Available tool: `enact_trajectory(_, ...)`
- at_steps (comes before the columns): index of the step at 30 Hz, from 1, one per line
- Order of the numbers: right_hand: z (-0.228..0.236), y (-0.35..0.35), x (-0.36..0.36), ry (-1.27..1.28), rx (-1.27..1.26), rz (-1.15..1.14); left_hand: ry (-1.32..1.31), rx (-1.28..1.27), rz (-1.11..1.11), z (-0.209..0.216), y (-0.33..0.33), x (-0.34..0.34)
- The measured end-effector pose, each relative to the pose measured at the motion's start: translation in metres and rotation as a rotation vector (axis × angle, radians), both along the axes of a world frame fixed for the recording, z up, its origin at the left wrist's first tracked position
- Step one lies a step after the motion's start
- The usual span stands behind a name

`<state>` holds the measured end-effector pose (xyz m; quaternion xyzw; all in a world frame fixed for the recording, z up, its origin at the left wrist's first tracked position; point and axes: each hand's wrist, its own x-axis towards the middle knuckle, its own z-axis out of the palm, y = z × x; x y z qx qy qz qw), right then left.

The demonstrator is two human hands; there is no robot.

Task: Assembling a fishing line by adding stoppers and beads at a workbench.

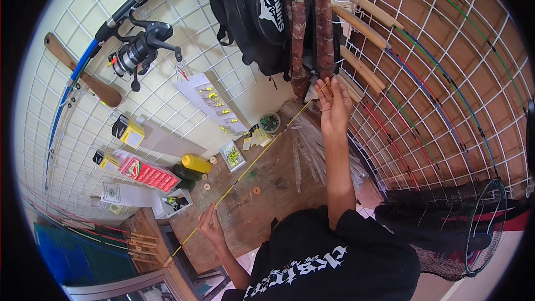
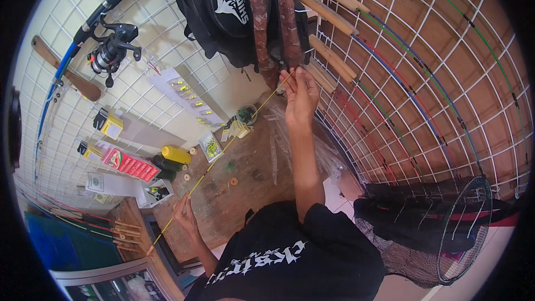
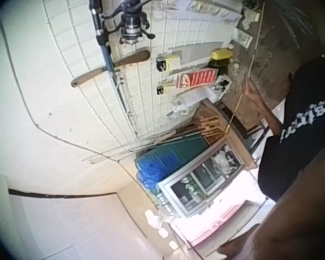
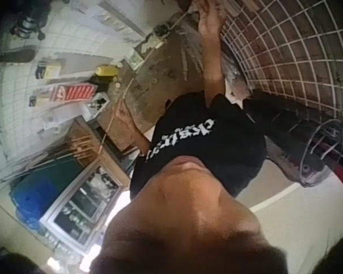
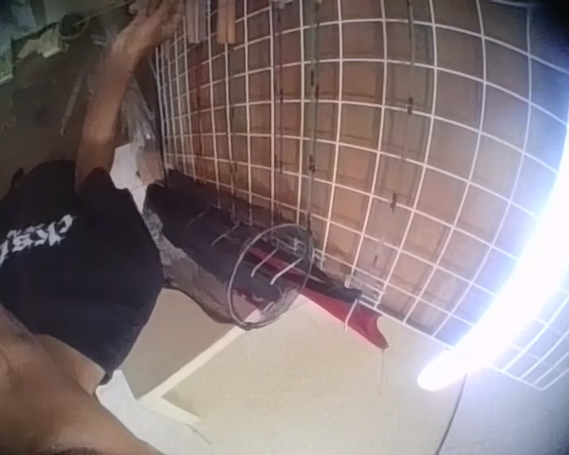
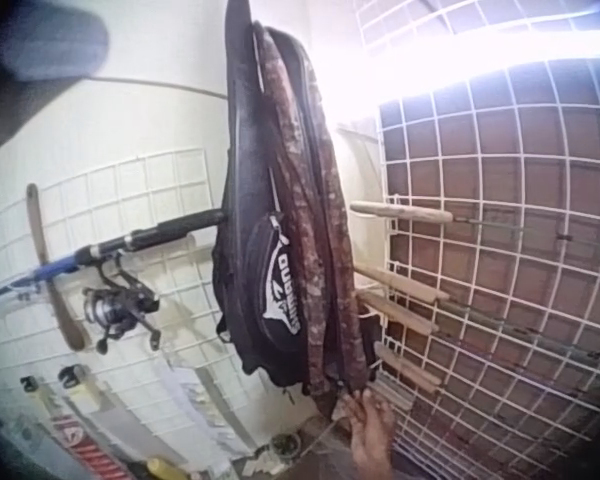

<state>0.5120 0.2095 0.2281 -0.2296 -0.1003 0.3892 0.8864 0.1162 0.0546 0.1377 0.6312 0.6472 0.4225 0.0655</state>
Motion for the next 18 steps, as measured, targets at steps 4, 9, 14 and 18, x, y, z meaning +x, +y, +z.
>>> enact_trajectory(4,-0.005,0.0005,0.0038,0.013,-0.003,-0.01,0.009,0.024,-0.023,0.0012,0.0022,0.0018)
enact_trajectory(9,-0.0052,0.0015,0.004,-0.014,-0.015,-0.029,0.013,0.01,-0.019,-0.0009,0.0043,0.0009)
enact_trajectory(14,-0.0017,0.0023,0.0033,0.007,-0.054,-0.104,0.003,0.002,-0.029,-0.0053,0.0043,-0.0021)
enact_trajectory(18,-0.0028,0.0032,0.0039,-0.015,-0.04,-0.124,-0.002,0.002,-0.047,-0.0053,0.0044,-0.0023)
